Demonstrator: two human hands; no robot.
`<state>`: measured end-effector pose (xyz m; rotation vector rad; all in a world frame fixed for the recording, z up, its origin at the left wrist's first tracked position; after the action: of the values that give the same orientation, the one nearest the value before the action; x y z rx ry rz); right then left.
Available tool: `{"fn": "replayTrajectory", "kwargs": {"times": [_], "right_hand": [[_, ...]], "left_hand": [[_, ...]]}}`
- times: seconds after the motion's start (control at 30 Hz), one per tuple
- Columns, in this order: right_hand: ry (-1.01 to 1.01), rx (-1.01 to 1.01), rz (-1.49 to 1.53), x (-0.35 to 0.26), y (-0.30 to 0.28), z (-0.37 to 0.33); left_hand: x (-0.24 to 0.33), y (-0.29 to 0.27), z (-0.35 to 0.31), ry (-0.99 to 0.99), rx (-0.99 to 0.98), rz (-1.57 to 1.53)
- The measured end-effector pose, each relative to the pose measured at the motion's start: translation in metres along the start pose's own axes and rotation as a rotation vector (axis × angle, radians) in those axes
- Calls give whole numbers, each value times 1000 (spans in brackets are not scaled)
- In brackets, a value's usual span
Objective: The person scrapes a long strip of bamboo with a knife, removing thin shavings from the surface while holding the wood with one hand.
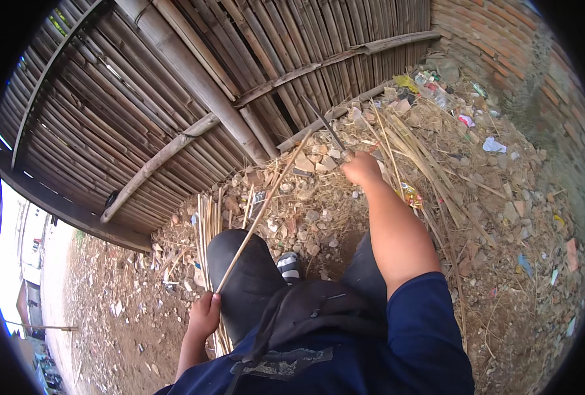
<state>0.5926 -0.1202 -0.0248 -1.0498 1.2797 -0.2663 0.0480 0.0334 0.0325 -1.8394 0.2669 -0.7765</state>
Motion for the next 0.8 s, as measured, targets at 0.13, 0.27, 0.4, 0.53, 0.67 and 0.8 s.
{"fn": "replayTrajectory", "kwargs": {"times": [0.13, 0.27, 0.4, 0.53, 0.67, 0.8], "right_hand": [[-14, -44, 64, -38, -18, -27], [-90, -14, 50, -47, -25, -35], [-113, -87, 92, -62, -24, -45], [-213, -92, 48, -68, -16, -41], [-243, -82, 72, -73, -11, -45], [-298, -54, 74, -80, -14, -52]], "left_hand": [[27, -4, -3, 49, 196, -152], [30, -6, -6, 250, 331, 18], [-26, 4, -31, 42, 349, 2], [-68, 30, -36, -101, 76, -191], [-32, 19, -36, 110, 290, -121], [-2, -1, -19, 112, 290, -147]]}}
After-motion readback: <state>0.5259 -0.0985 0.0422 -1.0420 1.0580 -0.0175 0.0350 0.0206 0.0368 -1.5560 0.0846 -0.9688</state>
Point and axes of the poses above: each hand's wrist, its own z-axis towards the middle knuckle, its own y-axis out of the palm, x = y × z, the point moved 5 cm from there along z, towards the middle knuckle, and after that the axes turned 5 degrees about -y, right-handed, at the moved point
